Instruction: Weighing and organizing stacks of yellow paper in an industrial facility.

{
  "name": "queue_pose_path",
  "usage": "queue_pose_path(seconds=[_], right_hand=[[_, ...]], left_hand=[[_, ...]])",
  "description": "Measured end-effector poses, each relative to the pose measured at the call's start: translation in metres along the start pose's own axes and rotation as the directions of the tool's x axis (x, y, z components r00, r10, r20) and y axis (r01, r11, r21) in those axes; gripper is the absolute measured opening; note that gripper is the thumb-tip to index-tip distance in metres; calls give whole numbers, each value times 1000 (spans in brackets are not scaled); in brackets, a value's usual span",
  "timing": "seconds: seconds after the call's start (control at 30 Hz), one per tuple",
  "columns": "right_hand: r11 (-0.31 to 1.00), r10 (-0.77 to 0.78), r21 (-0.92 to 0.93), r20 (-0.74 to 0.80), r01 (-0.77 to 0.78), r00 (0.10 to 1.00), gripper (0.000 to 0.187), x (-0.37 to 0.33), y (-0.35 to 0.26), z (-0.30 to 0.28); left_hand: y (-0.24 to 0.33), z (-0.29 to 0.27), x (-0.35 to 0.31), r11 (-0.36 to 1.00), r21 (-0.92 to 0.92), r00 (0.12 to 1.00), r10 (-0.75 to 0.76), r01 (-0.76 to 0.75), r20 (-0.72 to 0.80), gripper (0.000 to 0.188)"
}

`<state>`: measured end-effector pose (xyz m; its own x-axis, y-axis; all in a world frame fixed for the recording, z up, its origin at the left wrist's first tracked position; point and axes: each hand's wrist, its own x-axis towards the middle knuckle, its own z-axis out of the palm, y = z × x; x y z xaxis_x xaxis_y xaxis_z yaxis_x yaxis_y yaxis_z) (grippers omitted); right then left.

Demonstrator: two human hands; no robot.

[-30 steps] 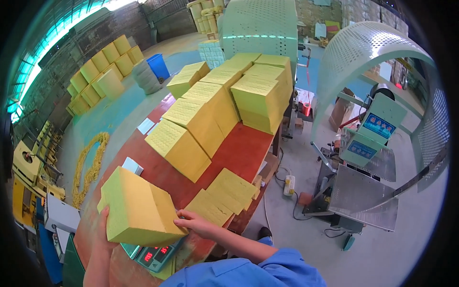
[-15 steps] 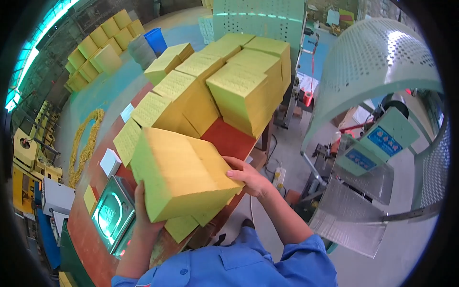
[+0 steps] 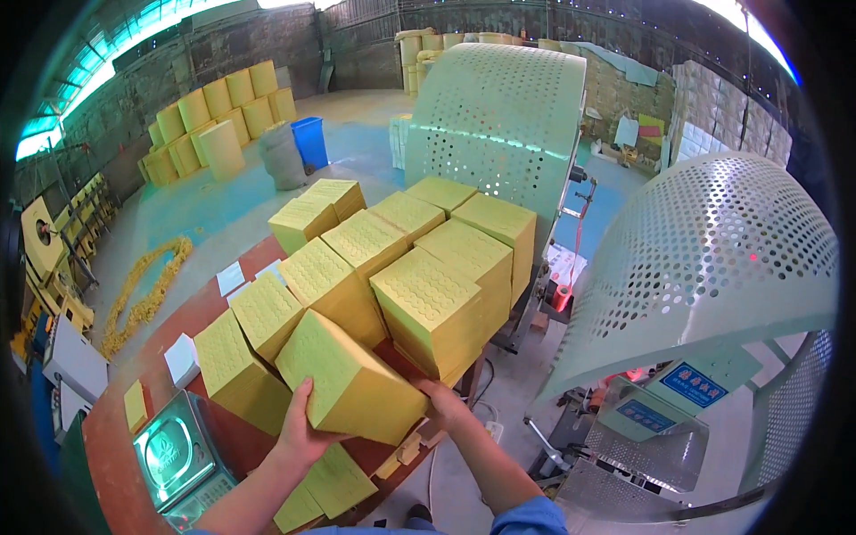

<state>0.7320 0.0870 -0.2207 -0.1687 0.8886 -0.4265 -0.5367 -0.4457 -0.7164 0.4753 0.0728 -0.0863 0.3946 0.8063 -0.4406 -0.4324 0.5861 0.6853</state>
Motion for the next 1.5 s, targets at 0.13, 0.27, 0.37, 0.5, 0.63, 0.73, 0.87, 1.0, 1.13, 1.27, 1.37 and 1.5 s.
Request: queue_pose_path(seconds=[0.13, 0.27, 0.37, 0.5, 0.63, 0.73, 0.87, 1.0, 1.13, 1.27, 1.37, 1.5], right_hand=[[976, -152, 121, -206, 179, 967, 41, -28, 1, 15], [904, -404, 31, -269, 427, 874, 50, -59, 29, 16], [884, -466, -134, -332, 447, 820, 56, -69, 41, 26], [906, -412, -53, -345, 421, 843, 63, -82, 48, 53], [914, -392, -51, -362, 402, 846, 67, -60, 65, 29], [933, -343, -205, -270, 295, 899, 54, -68, 53, 17], [522, -147, -841, 71, 139, 987, 27, -108, 60, -21], [-280, 697, -906, 36, 318, 716, 31, -191, 51, 35], [42, 793, -998, 56, 38, 607, 41, -215, 133, -5], [412, 782, -911, 360, 12, 509, 42, -222, 183, 22], [648, 723, -760, 595, -47, 351, 49, -248, 222, 60], [610, 770, -789, 567, -75, 293, 51, -269, 275, 89]], left_hand=[[-5, 10, 20, 999, -24, 999, 30, -31, -16, 64], [-9, 27, 39, 993, 105, 997, 52, -47, -51, 63], [-7, 32, 44, 983, 186, 997, 24, -10, -75, 62], [-9, 27, 36, 973, 233, 999, 16, -8, -34, 61], [-3, 24, 61, 978, 208, 999, 4, 2, -32, 68], [1, 11, 50, 994, 107, 999, 20, -17, -26, 73], [-3, -24, -6, 992, 21, 988, 122, -124, 99, 70], [-1, -94, -106, 990, 134, 989, 33, -52, 141, 70], [-57, -202, -207, 990, -14, 978, 133, -137, -158, 67], [-77, -254, -280, 956, -129, 927, 212, -262, -310, 66], [-96, -286, -337, 902, -255, 924, 285, -349, -256, 65], [-114, -325, -391, 903, -249, 881, 229, -351, -413, 65]])
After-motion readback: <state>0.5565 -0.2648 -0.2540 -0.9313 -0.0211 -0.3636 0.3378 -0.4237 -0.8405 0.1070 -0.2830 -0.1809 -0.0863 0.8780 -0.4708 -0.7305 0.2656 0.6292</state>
